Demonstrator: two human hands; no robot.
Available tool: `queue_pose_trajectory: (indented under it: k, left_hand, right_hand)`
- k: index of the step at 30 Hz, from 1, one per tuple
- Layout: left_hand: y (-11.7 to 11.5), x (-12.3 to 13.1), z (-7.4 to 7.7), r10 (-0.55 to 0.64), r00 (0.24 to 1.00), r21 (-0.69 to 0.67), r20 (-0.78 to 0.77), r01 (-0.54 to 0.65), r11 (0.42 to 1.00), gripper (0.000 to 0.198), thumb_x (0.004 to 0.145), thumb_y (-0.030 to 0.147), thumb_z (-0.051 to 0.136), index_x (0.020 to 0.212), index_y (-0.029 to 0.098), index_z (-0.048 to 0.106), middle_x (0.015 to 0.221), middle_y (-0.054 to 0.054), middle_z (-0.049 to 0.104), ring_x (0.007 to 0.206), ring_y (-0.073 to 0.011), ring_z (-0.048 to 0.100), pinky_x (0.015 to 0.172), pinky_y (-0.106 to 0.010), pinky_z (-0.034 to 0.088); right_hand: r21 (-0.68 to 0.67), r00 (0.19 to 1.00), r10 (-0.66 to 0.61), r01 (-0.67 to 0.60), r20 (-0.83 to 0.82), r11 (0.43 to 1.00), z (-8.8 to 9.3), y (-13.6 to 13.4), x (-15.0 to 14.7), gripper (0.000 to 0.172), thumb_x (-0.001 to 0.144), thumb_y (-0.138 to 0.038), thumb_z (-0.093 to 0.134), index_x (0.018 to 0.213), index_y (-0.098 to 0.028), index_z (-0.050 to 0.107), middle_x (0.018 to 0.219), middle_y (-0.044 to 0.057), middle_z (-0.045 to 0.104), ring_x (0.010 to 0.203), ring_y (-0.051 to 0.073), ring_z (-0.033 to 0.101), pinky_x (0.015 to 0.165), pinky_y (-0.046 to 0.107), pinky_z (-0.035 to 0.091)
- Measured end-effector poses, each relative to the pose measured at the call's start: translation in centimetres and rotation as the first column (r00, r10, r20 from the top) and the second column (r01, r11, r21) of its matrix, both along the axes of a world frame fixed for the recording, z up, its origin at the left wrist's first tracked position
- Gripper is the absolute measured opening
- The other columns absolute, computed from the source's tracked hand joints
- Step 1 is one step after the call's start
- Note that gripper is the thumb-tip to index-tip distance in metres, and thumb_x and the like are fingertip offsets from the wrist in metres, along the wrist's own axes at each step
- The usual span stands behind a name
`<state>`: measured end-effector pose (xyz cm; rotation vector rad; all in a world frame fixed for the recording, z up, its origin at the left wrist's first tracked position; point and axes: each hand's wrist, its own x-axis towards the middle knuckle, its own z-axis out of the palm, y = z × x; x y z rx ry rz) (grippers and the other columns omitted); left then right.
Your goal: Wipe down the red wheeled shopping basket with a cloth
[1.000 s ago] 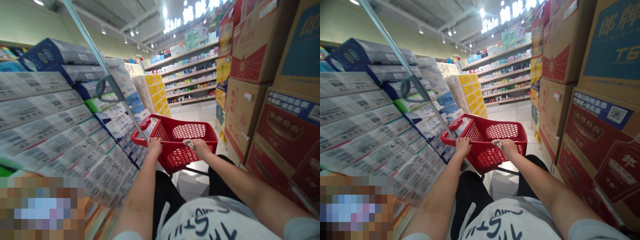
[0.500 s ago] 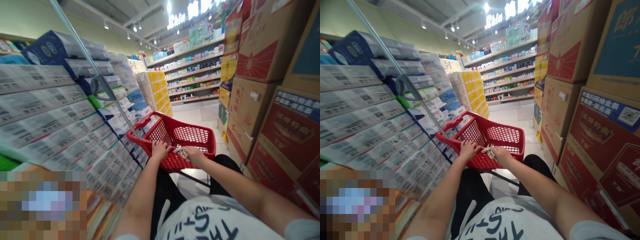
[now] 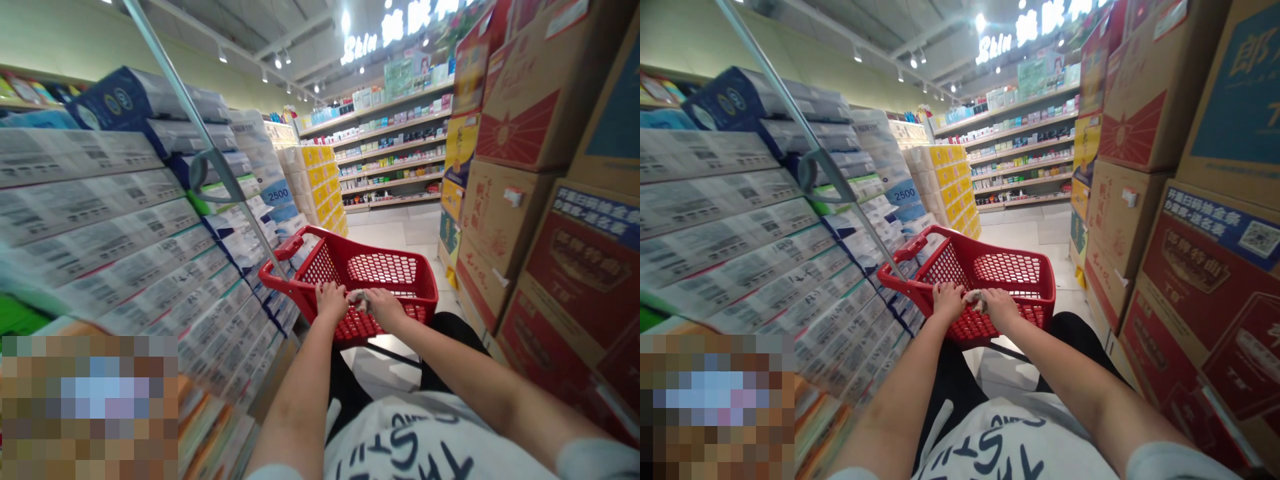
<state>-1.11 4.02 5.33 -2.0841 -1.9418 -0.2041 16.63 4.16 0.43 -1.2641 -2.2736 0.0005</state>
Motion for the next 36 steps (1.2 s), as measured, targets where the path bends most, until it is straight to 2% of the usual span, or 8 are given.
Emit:
queue_pose_trajectory:
  k: [4,8,11,17,24,27,32,36]
  left_hand:
    - [-0.1,0.3,0.0,-0.019,1.000,-0.003,0.012,0.019,1.000,0.042,0.092,0.053,0.036,0.102,0.026,0.066,0.112,-0.008,0.059,0.114,-0.0258,0.045,0.110,-0.048,0.015]
    - [0.2,0.7,0.2,-0.020,0.999,-0.028,0.026,0.021,0.999,0.049,0.092,0.059,0.032,0.100,0.026,0.067,0.112,-0.007,0.059,0.115,-0.0255,0.045,0.111,-0.047,0.014]
    - [0.4,1.0,0.3,-0.019,1.000,-0.036,0.020,0.020,0.999,0.049,0.092,0.059,0.031,0.102,0.026,0.066,0.114,-0.007,0.059,0.116,-0.0257,0.044,0.111,-0.047,0.014]
    - [0.4,1.3,0.4,-0.016,1.000,-0.034,0.022,0.017,0.999,0.050,0.092,0.058,0.031,0.102,0.025,0.067,0.114,-0.008,0.059,0.117,-0.0272,0.045,0.111,-0.049,0.014]
    - [-0.1,1.0,0.3,-0.004,1.000,-0.019,0.008,0.004,1.000,0.050,0.091,0.059,0.031,0.101,0.026,0.067,0.114,-0.008,0.059,0.116,-0.0261,0.045,0.111,-0.048,0.015]
    - [0.0,0.9,0.2,-0.005,1.000,-0.016,0.006,0.005,1.000,0.049,0.092,0.059,0.031,0.101,0.026,0.067,0.114,-0.007,0.059,0.116,-0.0258,0.045,0.111,-0.048,0.014]
    - [0.1,1.1,0.2,-0.007,1.000,-0.028,0.021,0.007,1.000,0.047,0.092,0.057,0.033,0.102,0.025,0.066,0.116,-0.007,0.058,0.117,-0.0262,0.044,0.111,-0.048,0.013]
    - [-0.1,1.2,0.3,-0.004,1.000,-0.023,0.026,0.004,1.000,0.047,0.092,0.057,0.033,0.102,0.026,0.067,0.116,-0.008,0.059,0.116,-0.0263,0.044,0.112,-0.048,0.013]
  right_hand:
    - [0.025,0.999,0.031,-0.030,-0.013,0.999,-0.5,-0.3,2.5,0.040,0.088,-0.017,0.046,0.127,-0.019,0.056,0.118,0.007,0.063,0.102,0.020,0.056,0.090,0.031,0.038]
    - [0.060,0.998,-0.057,0.058,-0.017,0.997,-1.4,-1.1,6.0,0.037,0.090,-0.021,0.046,0.125,-0.018,0.058,0.116,0.009,0.064,0.099,0.021,0.057,0.087,0.032,0.038]
    - [0.080,0.995,-0.093,0.097,-0.047,0.992,-1.7,-1.4,7.1,0.037,0.090,-0.021,0.046,0.125,-0.017,0.058,0.116,0.010,0.064,0.099,0.022,0.057,0.088,0.033,0.038]
    - [0.045,0.991,-0.094,0.099,-0.100,0.994,-1.5,-0.9,5.2,0.031,0.088,-0.017,0.047,0.115,-0.017,0.062,0.108,0.009,0.066,0.097,0.021,0.056,0.086,0.033,0.039]
    - [0.020,0.999,-0.020,0.021,-0.032,1.000,-0.8,0.1,1.9,0.037,0.085,-0.015,0.048,0.121,-0.018,0.059,0.106,0.007,0.066,0.091,0.020,0.056,0.080,0.030,0.038]
    - [0.021,1.000,-0.011,0.011,-0.004,1.000,-0.7,-0.1,2.5,0.040,0.086,-0.017,0.049,0.125,-0.018,0.056,0.112,0.008,0.065,0.096,0.021,0.056,0.082,0.031,0.036]
    - [0.046,0.998,-0.060,0.060,0.009,0.997,-1.3,-1.1,5.5,0.043,0.088,-0.019,0.049,0.131,-0.018,0.053,0.123,0.012,0.062,0.104,0.023,0.055,0.089,0.035,0.035]
    - [0.000,0.995,-0.104,0.104,-0.001,0.995,-0.9,-1.3,6.1,0.038,0.088,-0.018,0.047,0.125,-0.020,0.058,0.116,0.010,0.065,0.099,0.022,0.057,0.085,0.033,0.037]
